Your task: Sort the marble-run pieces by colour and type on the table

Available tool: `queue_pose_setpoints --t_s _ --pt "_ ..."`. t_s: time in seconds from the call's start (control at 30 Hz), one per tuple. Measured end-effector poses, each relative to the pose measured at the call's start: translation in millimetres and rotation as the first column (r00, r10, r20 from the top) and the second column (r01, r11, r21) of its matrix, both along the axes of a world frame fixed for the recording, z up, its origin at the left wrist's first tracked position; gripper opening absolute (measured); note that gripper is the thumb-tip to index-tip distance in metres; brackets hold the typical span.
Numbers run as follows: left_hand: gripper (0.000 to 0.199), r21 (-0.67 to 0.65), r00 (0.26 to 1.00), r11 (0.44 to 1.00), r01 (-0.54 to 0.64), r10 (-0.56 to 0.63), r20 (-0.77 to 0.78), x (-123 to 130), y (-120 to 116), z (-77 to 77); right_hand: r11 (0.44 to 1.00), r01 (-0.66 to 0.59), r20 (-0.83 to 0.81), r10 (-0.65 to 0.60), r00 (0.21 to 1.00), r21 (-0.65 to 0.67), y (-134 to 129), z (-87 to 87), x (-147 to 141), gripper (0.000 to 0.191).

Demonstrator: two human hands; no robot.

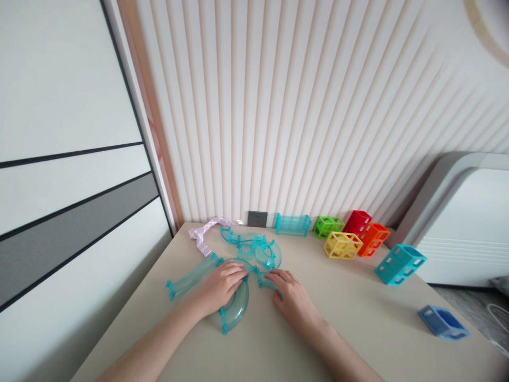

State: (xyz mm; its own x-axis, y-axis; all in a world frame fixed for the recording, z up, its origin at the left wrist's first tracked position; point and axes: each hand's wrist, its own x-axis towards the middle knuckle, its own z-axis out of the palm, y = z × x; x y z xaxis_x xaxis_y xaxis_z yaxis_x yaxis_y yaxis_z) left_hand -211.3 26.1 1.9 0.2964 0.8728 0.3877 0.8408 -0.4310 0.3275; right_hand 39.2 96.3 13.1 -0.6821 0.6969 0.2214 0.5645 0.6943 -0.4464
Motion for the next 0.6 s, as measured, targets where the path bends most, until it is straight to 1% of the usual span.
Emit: queue_pose_setpoints --t_s 0.2,0.33,0.4,0.6 --pt "0.038 -0.029 1.0 1.0 -0.007 0.007 -0.011 2.7 -1.3 -0.1 1.0 -0.017 -0.042 0.018 0.999 0.013 0.3 -8.0 1.1 0.07" --pt "0.037 -0.033 0.999 0.999 -0.011 0.01 -0.042 3.2 -1.8 -0.1 1.0 -0.018 -0.022 0.017 1.0 -0.013 -0.6 -7.0 1.6 0.069" --pt "0.036 -0.017 0.998 1.0 -0.019 0.018 -0.058 3.2 -1.8 -0.3 0.999 -0.01 -0.001 0.01 1.0 -0.034 -2.1 -4.0 1.0 0.065" --pt "0.032 0.037 0.995 0.999 -0.023 0.027 -0.094 3.5 -1.5 -0.5 0.998 0.019 0.026 -0.018 0.999 -0.059 -4.0 1.2 -1.0 0.043"
